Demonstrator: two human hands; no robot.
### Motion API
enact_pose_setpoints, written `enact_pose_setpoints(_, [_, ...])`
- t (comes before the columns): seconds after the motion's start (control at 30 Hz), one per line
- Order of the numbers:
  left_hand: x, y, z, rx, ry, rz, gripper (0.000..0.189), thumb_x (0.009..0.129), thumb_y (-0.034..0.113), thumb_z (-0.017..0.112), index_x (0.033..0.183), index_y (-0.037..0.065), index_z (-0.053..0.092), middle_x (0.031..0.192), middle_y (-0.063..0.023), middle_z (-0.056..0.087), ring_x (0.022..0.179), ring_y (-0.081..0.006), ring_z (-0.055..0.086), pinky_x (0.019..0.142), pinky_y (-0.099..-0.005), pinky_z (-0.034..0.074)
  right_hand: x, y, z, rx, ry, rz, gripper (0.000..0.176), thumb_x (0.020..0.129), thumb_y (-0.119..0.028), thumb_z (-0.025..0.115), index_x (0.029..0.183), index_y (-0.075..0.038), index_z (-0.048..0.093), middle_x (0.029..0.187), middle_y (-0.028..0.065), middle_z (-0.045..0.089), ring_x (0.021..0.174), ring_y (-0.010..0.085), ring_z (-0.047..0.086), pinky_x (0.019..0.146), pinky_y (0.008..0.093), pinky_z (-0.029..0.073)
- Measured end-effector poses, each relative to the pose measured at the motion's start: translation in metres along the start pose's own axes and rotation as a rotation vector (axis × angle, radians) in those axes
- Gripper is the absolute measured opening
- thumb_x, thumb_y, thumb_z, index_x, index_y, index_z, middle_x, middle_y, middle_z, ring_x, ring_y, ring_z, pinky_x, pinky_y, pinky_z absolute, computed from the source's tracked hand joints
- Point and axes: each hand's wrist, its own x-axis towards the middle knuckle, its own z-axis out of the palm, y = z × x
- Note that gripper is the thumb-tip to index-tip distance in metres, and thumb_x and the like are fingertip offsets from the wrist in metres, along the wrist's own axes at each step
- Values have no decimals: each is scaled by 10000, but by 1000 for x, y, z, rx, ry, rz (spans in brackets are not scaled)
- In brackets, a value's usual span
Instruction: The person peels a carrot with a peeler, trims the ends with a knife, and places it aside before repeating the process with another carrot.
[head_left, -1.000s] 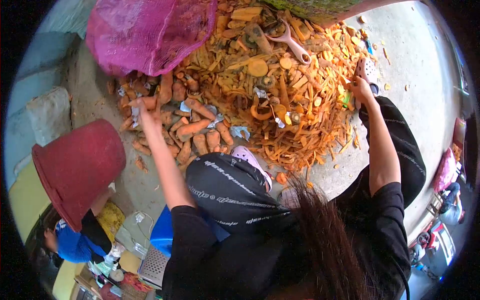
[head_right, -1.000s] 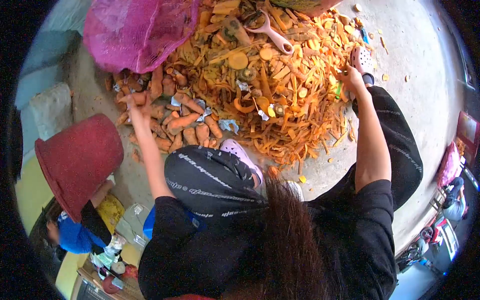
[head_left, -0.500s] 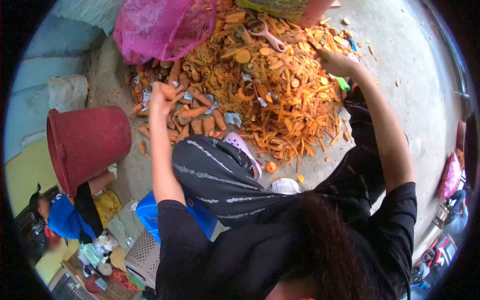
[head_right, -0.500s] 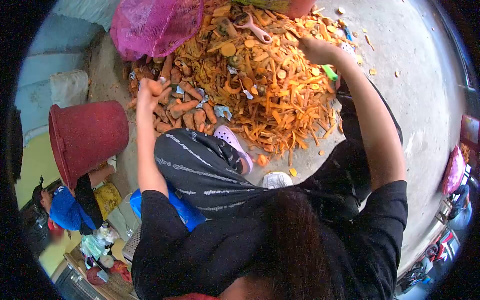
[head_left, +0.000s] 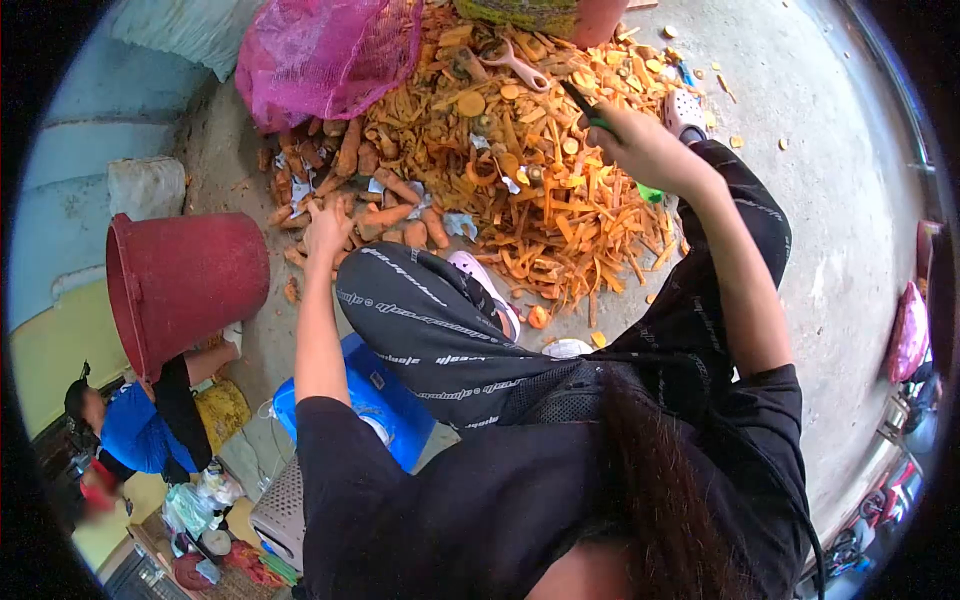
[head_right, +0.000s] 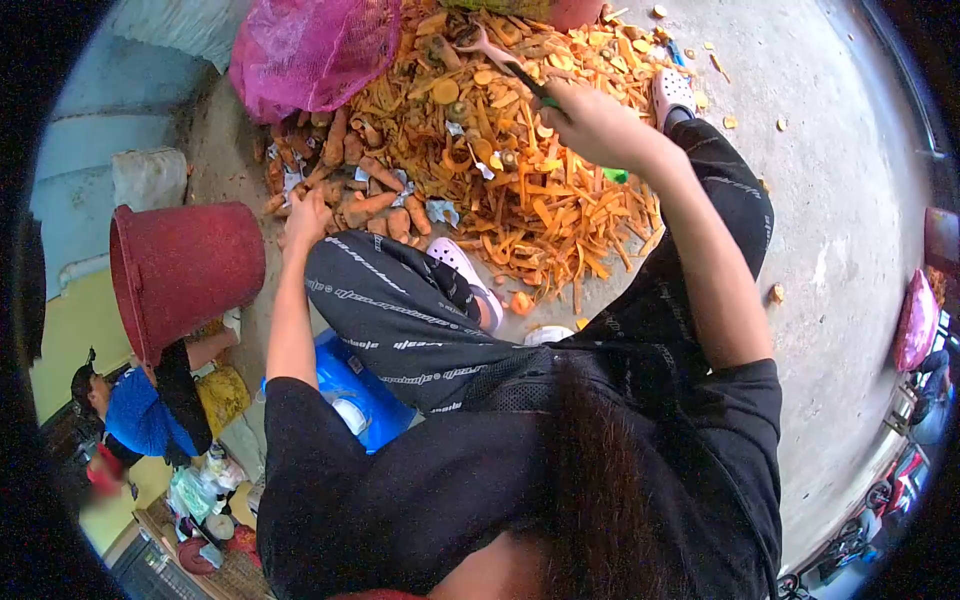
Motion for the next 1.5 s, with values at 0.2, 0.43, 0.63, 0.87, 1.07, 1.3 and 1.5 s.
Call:
enact_pose_setpoints(0.2, [-7,50,-58,-1002,-239,-417,543,839,314,619,1251,-14,487,968,-148,620,953,-287,612,794,-382,496,9,0,9,-8,57,-123,239,929,-202,455,942,37,461,848,218,544,826,393,552,759,463,433])
enact_pose_setpoints(0.43, [24,93,-72,-393,256,-15,554,853,393,613,1307,108,476,951,-175,596,910,-283,595,820,-398,475,17,-1,12,-41,84,-80,278,951,-261,455,1040,2,474,801,192,580,775,337,580,688,426,447])
enact_pose_setpoints(0.63, [6,213,-127,-508,4,207,577,834,431,624,1313,151,466,1009,-122,598,906,-218,583,830,-375,462,13,-7,11,166,248,-128,351,939,-305,460,1106,1,508,772,213,602,744,374,601,689,443,468])
enact_pose_setpoints(0.87, [-50,332,-107,-760,49,189,381,798,306,688,1041,29,592,851,-92,658,753,-183,626,706,-320,494,-1,-39,-1,221,237,53,793,720,-767,499,811,12,614,587,60,523,555,177,543,495,316,409])
enact_pose_setpoints(1.07, [-65,345,-59,-811,65,209,293,775,172,707,997,26,585,745,-104,631,666,-164,602,625,-294,475,1,-40,24,-26,285,43,811,656,-781,535,684,26,608,594,198,598,594,337,631,593,427,512])
enact_pose_setpoints(1.3, [-69,346,-44,-933,75,204,216,761,106,709,898,14,571,658,-98,590,580,-162,555,577,-292,453,3,-45,27,-88,219,82,822,671,-790,508,661,25,614,587,204,599,579,341,631,569,437,513])
enact_pose_setpoints(1.5, [-70,346,-42,-919,173,281,235,751,85,707,932,7,580,705,-121,613,616,-214,599,600,-313,471,1,-46,29,-101,202,60,819,693,-792,485,629,16,599,552,203,579,549,334,622,539,429,504])
